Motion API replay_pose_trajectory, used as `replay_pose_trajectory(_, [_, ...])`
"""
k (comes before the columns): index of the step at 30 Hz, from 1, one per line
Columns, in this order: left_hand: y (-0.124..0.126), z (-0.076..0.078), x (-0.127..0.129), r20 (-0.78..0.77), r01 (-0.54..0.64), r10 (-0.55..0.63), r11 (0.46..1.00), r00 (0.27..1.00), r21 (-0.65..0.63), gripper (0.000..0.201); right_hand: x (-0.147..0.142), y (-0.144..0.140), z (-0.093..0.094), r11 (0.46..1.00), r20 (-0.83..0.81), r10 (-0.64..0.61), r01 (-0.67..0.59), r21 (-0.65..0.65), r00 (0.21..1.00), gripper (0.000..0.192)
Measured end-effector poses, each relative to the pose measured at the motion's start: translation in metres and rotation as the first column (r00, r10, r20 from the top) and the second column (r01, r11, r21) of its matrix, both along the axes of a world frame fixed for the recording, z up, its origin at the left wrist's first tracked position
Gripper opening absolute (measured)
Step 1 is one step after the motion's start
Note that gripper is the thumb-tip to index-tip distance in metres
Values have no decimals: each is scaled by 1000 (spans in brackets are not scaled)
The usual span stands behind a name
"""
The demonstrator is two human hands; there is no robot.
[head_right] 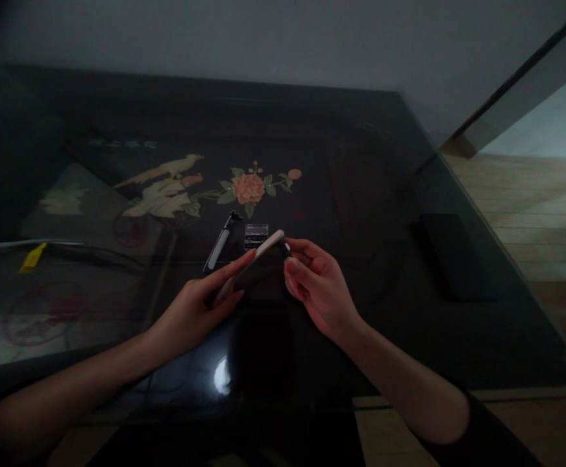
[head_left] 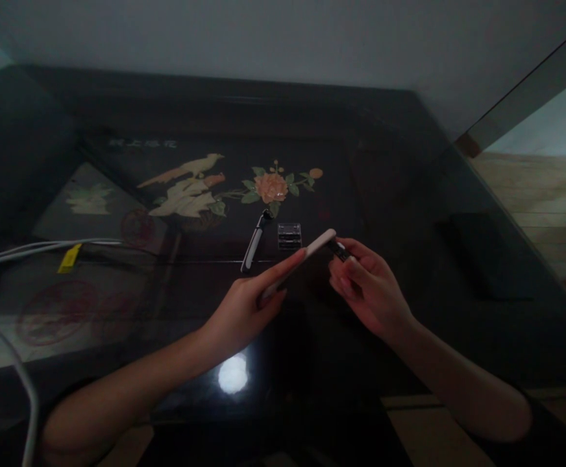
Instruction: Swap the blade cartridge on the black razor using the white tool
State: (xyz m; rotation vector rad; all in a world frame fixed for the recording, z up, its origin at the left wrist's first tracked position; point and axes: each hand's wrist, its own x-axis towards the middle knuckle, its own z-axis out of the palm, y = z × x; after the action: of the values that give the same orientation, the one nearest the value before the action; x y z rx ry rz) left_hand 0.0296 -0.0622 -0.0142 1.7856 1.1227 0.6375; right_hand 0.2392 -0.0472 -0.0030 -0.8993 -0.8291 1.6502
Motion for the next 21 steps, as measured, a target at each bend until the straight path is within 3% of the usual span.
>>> replay_pose_trajectory(14, [-11, 2, 3, 83, 113, -107, 991, 991, -68, 66, -1, 2, 2, 998, 34, -49, 50, -23, 998, 31])
replay_pose_trajectory(21, [-3, 4, 3, 83, 55, -52, 998, 995, -30, 61, -1, 1, 1, 999, -33, -19, 18, -43, 999, 30])
